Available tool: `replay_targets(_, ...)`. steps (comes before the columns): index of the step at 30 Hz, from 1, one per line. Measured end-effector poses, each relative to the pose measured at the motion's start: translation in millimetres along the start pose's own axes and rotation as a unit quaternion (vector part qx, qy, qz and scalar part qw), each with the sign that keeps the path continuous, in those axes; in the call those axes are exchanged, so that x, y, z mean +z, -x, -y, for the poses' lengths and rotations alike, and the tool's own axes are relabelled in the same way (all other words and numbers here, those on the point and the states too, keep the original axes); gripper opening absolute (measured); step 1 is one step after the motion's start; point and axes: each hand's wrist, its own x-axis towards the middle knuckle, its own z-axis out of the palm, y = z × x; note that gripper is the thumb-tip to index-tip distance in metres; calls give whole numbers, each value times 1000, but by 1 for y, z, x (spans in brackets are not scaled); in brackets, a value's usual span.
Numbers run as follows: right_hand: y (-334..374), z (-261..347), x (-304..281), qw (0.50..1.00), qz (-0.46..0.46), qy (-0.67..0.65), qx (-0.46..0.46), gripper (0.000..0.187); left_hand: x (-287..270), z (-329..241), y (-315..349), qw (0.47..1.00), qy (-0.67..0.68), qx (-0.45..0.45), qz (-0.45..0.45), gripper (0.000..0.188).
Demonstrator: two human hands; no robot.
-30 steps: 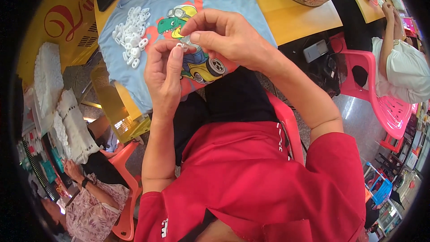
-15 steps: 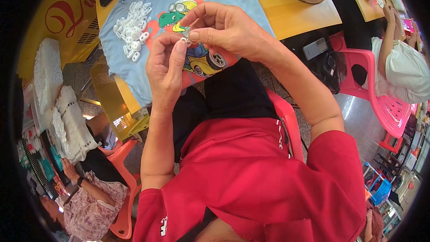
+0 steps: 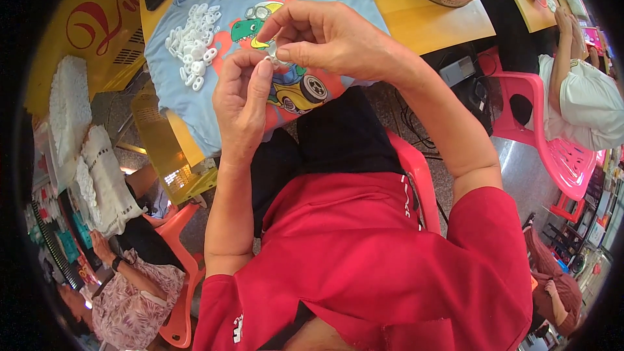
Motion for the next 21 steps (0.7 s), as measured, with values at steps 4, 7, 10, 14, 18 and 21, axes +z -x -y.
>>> replay_targets(4, 1, 3, 2, 1000, 1, -3, 10, 26, 1, 0, 1, 1000, 1, 1, -5, 10)
replay_targets(7, 1, 5, 3, 1000, -6, -4, 16, 26, 1, 1, 0, 1000, -6, 5, -6, 9)
replay_targets(10, 0, 4, 2, 1000, -3, 8, 15, 26, 1, 2, 0, 1000, -15, 11, -5, 9)
replay_targets(14, -1, 2, 7, 1000, -12, 23, -12, 24, 1, 3, 0, 1000, -13, 11, -7, 9)
replay_targets(18, -2, 8, 4, 999, 13, 51, 11, 25, 0, 2, 0, 1000, -1, 3, -13, 9)
replay_targets(21, -1, 10, 2, 999, -2, 33, 12, 25, 0, 2, 0, 1000, -16, 10, -6, 9)
